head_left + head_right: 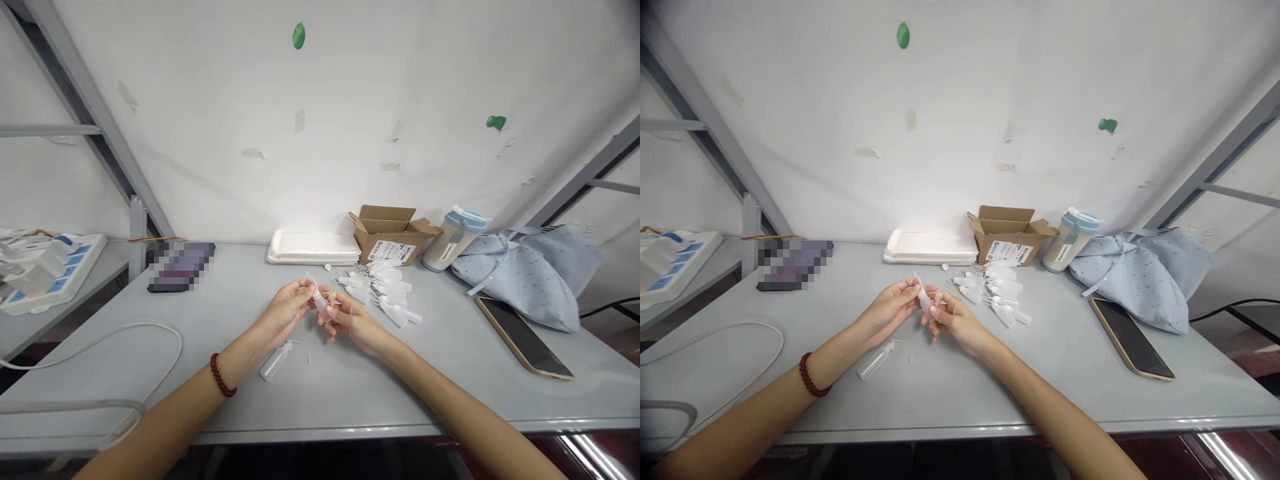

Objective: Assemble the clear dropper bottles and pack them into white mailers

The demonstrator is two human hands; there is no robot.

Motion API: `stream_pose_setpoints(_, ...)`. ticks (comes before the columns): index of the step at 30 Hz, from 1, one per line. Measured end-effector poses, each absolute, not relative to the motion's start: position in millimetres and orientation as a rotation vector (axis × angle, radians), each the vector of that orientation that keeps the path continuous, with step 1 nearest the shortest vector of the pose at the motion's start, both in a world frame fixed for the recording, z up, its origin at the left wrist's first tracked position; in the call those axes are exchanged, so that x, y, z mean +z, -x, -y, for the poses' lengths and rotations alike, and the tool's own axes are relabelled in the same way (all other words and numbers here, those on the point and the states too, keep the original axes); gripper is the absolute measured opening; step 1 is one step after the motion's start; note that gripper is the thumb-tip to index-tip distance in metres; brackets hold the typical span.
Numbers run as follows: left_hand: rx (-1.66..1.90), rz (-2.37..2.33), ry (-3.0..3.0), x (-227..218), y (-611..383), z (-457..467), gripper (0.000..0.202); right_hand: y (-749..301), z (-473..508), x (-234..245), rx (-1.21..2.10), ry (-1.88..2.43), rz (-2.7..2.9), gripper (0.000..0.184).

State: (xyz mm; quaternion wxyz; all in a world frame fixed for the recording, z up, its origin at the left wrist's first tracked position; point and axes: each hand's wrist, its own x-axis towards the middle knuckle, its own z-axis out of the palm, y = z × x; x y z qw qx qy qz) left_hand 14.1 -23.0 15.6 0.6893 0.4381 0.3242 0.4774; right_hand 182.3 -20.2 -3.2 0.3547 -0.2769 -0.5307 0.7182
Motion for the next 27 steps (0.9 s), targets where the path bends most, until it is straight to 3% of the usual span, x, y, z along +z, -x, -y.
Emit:
stream_pose_setpoints(5,1.008,-0.732,-1.065,18.8,-12.4,23.5,0.03,-184.7,21.7,0.7,1.862,0.694,1.371,0.035)
stream_pose_setpoints(27,1.092,-0.988,-1.359,17.2,-10.2,20.5,0.024,-195.0,16.2,11.0,1.88,0.952,1.234,0.041)
